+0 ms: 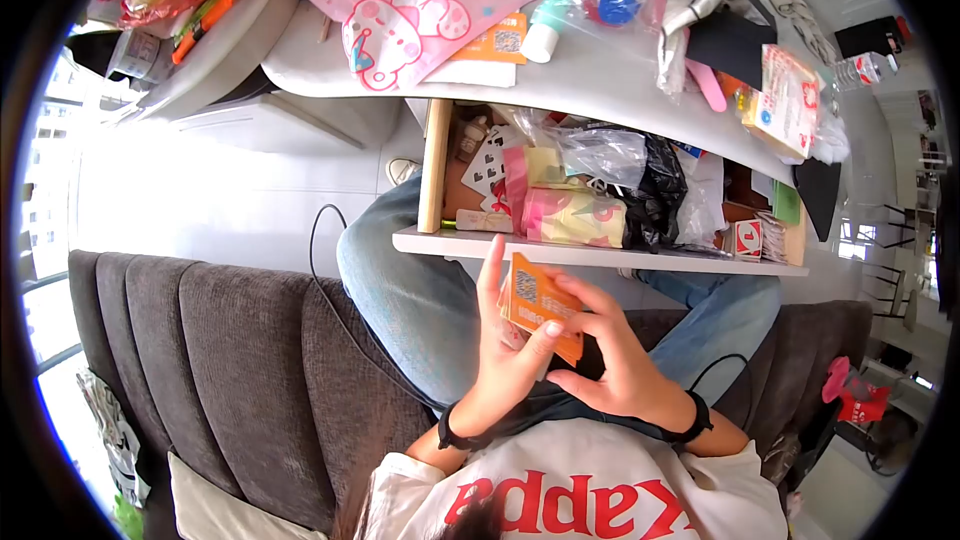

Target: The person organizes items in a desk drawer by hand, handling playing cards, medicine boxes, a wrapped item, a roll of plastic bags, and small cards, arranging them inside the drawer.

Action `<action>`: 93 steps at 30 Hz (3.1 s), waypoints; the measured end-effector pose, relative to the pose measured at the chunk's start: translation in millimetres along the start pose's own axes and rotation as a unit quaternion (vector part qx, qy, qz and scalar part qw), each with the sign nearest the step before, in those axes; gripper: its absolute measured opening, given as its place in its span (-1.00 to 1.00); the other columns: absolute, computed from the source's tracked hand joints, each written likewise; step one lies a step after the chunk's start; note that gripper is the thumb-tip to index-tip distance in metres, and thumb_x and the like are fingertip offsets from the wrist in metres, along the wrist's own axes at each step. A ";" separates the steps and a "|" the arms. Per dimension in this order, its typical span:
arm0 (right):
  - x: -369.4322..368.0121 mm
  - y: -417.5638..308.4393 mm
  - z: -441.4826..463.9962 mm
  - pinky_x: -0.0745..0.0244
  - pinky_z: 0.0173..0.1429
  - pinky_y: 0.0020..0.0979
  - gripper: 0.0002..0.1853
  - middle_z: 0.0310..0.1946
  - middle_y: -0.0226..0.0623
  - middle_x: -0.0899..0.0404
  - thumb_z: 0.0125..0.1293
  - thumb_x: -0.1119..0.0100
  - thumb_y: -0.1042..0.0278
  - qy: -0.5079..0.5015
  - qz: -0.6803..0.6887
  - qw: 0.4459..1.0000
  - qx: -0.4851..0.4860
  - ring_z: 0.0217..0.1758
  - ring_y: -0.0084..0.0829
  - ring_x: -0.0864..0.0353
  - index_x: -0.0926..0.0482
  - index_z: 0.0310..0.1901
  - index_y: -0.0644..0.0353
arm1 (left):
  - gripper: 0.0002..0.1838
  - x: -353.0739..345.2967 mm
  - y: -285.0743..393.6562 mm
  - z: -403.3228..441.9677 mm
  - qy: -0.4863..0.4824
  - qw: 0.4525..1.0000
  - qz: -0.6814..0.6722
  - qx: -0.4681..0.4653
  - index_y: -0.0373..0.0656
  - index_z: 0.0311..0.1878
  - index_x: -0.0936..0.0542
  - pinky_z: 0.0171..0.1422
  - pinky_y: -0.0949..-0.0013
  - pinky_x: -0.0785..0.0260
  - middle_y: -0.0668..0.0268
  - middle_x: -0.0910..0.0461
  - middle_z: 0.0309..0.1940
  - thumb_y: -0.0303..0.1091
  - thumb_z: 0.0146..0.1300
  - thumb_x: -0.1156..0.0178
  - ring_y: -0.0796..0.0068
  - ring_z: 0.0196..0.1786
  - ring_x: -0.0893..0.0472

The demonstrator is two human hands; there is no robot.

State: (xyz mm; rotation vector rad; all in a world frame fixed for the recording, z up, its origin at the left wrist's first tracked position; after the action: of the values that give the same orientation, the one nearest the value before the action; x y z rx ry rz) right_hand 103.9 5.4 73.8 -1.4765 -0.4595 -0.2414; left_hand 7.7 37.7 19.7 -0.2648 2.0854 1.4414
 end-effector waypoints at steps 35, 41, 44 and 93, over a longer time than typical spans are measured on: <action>57.1 -8.5 222.1 -0.23 0.16 -0.29 -0.58 -0.20 -0.18 -0.54 -0.02 -0.28 0.33 -0.221 -0.359 0.900 0.107 -0.02 -0.18 -0.44 -0.47 -0.06 0.16 | -0.49 79.2 99.8 140.7 -0.043 0.998 0.006 0.053 -0.28 0.23 -0.30 -0.26 0.50 -0.36 0.17 -0.43 0.03 -0.23 0.25 -0.01 0.61 -0.30 -0.40; 56.4 -7.9 220.2 -0.25 0.16 -0.25 -0.61 -0.21 -0.17 -0.55 0.00 -0.29 0.32 -0.153 -0.359 0.909 0.144 -0.01 -0.14 -0.46 -0.48 -0.09 0.16 | -0.55 74.8 113.6 149.5 -0.024 0.999 -0.025 0.006 -0.23 0.17 -0.39 -0.31 0.51 -0.34 0.28 -0.46 -0.48 -0.25 0.24 -0.04 0.52 -0.43 -0.45; 65.4 -3.7 229.2 -0.29 0.12 -0.26 -0.59 -0.17 -0.19 -0.52 0.01 -0.30 0.33 -0.110 -0.337 0.926 0.128 0.00 -0.12 -0.43 -0.45 -0.07 0.17 | -0.54 69.9 132.0 154.4 -0.047 0.997 -0.029 -0.047 -0.30 0.15 -0.40 -0.32 0.50 -0.33 0.28 -0.44 -0.42 -0.26 0.22 -0.06 0.53 -0.36 -0.44; -2.4 120.7 118.0 -0.35 0.12 -0.26 -0.49 -0.04 -0.11 -0.41 -0.02 -0.26 0.32 -0.342 -0.233 0.899 -0.141 0.08 -0.06 -0.41 -0.33 0.00 0.17 | -0.50 150.2 100.9 170.9 -0.138 0.933 -0.312 -0.113 -0.27 0.20 -0.23 -0.35 0.52 -0.23 0.15 -0.34 -0.13 -0.11 0.32 0.11 0.59 -0.33 -0.28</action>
State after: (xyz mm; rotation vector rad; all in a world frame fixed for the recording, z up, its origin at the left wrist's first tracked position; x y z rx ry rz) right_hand 136.0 132.8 -32.3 -1.7007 -1.4070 -0.1596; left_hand -101.8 256.3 -27.3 -0.7012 1.4218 1.2279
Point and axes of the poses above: each hand's wrist, its own z-axis towards the middle knuckle, its own x-axis out of the back of the hand, y = z × x, the point moved 7 cm from there along z, towards the middle knuckle
